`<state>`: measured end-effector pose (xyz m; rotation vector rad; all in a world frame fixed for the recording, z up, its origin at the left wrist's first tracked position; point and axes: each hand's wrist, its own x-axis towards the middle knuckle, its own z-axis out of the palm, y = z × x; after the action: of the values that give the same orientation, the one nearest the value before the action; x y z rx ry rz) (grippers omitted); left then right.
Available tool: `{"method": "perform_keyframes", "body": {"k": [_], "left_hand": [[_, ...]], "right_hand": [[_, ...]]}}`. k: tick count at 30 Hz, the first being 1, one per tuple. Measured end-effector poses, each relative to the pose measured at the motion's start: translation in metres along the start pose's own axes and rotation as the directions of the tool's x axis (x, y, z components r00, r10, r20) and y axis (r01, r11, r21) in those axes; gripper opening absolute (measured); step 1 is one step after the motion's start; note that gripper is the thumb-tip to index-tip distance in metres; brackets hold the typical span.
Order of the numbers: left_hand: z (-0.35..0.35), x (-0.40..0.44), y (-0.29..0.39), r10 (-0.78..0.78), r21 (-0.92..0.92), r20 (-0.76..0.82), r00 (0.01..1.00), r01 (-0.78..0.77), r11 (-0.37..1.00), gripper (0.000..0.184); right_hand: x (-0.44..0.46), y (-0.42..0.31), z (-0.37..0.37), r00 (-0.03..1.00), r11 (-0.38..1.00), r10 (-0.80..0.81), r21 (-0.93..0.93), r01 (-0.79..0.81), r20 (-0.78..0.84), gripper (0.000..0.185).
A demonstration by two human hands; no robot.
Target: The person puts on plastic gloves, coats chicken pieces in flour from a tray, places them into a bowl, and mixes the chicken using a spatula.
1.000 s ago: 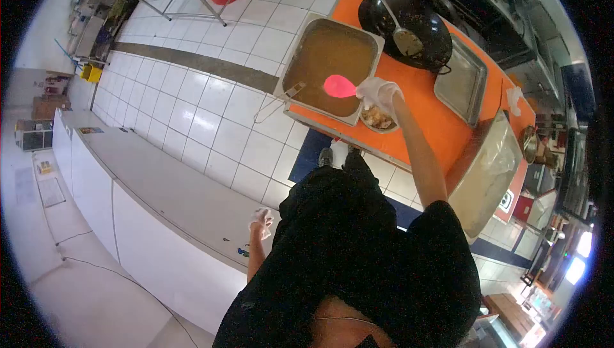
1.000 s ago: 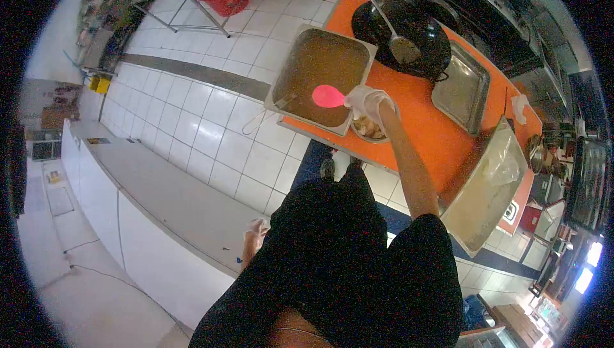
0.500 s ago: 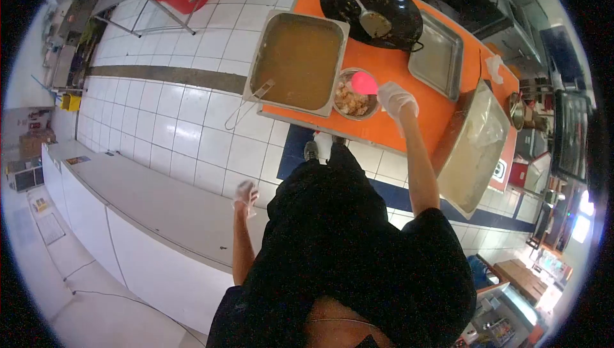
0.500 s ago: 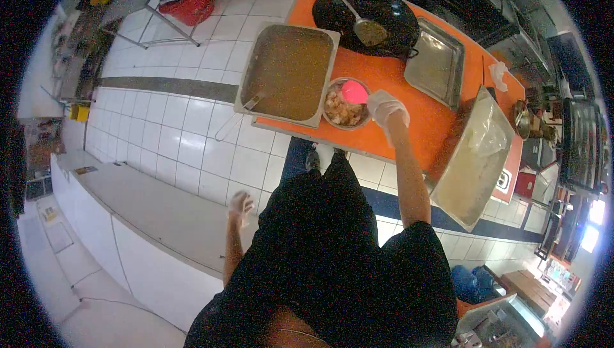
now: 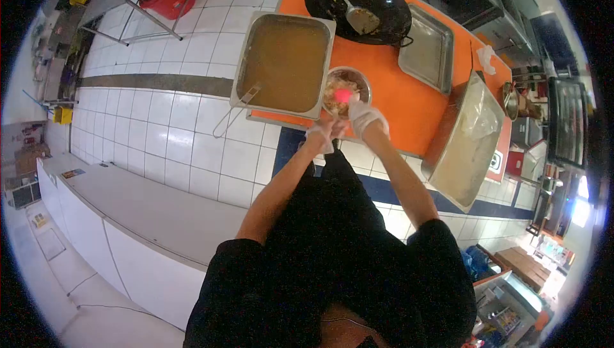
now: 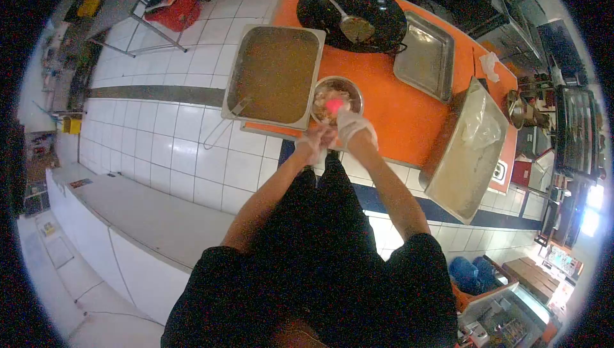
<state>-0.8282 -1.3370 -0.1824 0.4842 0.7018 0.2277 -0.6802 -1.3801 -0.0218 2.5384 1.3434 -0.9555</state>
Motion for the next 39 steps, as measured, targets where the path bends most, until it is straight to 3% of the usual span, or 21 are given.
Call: {"method": "perform_keyframes", "body": {"k": [1,3,4,6,9,11,12,14,15,16,17,19,21,23,26,28,29,31,33,35,39], "left_hand": [[0.006,0.006,0.007,-0.006,0.001,0.006,1.000,0.006,1.000,0.036],[0.022,0.009,0.019,-0.038,0.070,-0.132,0.990,0.048,0.996,0.046],[0.027,0.007,0.017,-0.049,0.070,-0.129,0.990,0.059,0.996,0.046],[0.031,0.002,0.010,0.188,0.308,-0.241,0.952,-0.109,0.945,0.043],[0.017,0.014,0.000,0.025,0.232,-0.253,0.967,0.036,0.972,0.045],[0.007,0.026,-0.005,0.026,0.140,-0.224,0.974,0.006,0.990,0.045],[0.005,0.024,-0.007,0.028,0.093,-0.205,0.978,-0.009,0.996,0.045],[0.006,0.015,-0.003,0.005,0.089,-0.167,0.986,0.010,0.996,0.043],[0.011,0.012,0.006,-0.016,0.134,-0.148,0.989,0.036,0.990,0.040],[0.020,0.008,0.018,-0.008,0.125,-0.150,0.989,0.027,0.992,0.040],[0.029,0.002,0.028,-0.081,0.189,-0.203,0.976,0.121,0.974,0.036],[0.018,0.011,0.026,-0.160,0.254,-0.254,0.954,0.225,0.941,0.033],[-0.025,0.042,-0.002,-0.103,0.467,-0.036,0.994,0.108,0.878,0.033],[-0.008,0.027,0.015,-0.144,0.427,-0.049,0.988,0.151,0.891,0.045],[0.003,0.012,0.037,-0.250,0.348,-0.070,0.966,0.259,0.901,0.060],[0.015,0.003,0.040,-0.319,0.312,-0.067,0.945,0.324,0.893,0.061],[0.021,-0.007,0.039,-0.199,0.335,-0.036,0.979,0.199,0.921,0.047],[0.030,-0.014,0.047,-0.075,0.354,-0.006,0.997,0.073,0.933,0.038],[0.035,-0.006,0.053,-0.128,0.374,-0.105,0.986,0.158,0.914,0.037],[0.039,-0.002,0.054,-0.182,0.385,-0.207,0.961,0.251,0.888,0.038],[0.050,-0.014,0.064,-0.196,0.387,-0.251,0.948,0.284,0.877,0.043]], "right_hand": [[-0.002,0.001,0.019,1.000,1.000,0.008,0.001,-0.008,-0.001,0.050],[0.006,0.007,0.067,0.996,0.928,0.088,0.365,-0.077,-0.012,0.064],[-0.002,-0.004,0.055,0.995,0.926,0.098,0.367,-0.089,-0.007,0.064],[-0.025,-0.036,0.008,0.819,0.599,0.526,0.582,-0.550,0.232,0.065],[0.028,-0.005,0.054,0.829,0.608,0.549,0.627,-0.487,0.112,0.059],[0.041,0.020,0.056,0.961,0.904,0.270,0.362,-0.228,-0.067,0.050],[0.045,0.039,0.049,0.994,1.000,0.006,-0.012,-0.007,-0.108,0.046],[0.051,0.076,0.030,0.966,0.920,-0.232,-0.347,0.180,-0.113,0.037],[0.049,0.090,0.021,0.970,0.940,-0.206,-0.302,0.160,-0.129,0.033],[0.028,0.080,-0.019,0.991,0.994,-0.113,0.004,0.113,-0.067,0.029],[0.018,0.072,-0.039,0.991,0.993,-0.118,-0.003,0.118,-0.063,0.029],[0.006,0.058,-0.056,0.992,0.969,-0.085,-0.223,0.104,0.094,0.022],[0.027,0.046,-0.017,0.984,0.956,-0.176,-0.245,0.164,-0.031,0.024],[0.033,0.043,0.000,0.945,0.929,-0.288,-0.283,0.238,-0.152,0.027],[-0.014,0.037,0.003,0.915,0.806,-0.398,-0.452,0.381,0.063,0.029],[-0.052,0.019,-0.005,0.994,0.986,-0.010,-0.166,0.028,0.113,0.040],[-0.059,0.014,-0.002,0.994,0.985,-0.005,-0.172,0.024,0.112,0.040],[-0.065,0.005,0.005,0.874,0.861,0.429,0.192,-0.472,0.227,0.058],[-0.047,0.016,0.038,0.897,0.861,0.370,0.274,-0.429,0.243,0.071],[-0.028,0.014,0.056,0.815,0.670,0.532,0.475,-0.571,0.230,0.073],[-0.013,0.003,0.038,0.676,0.441,0.702,0.609,-0.659,0.223,0.059]]}}
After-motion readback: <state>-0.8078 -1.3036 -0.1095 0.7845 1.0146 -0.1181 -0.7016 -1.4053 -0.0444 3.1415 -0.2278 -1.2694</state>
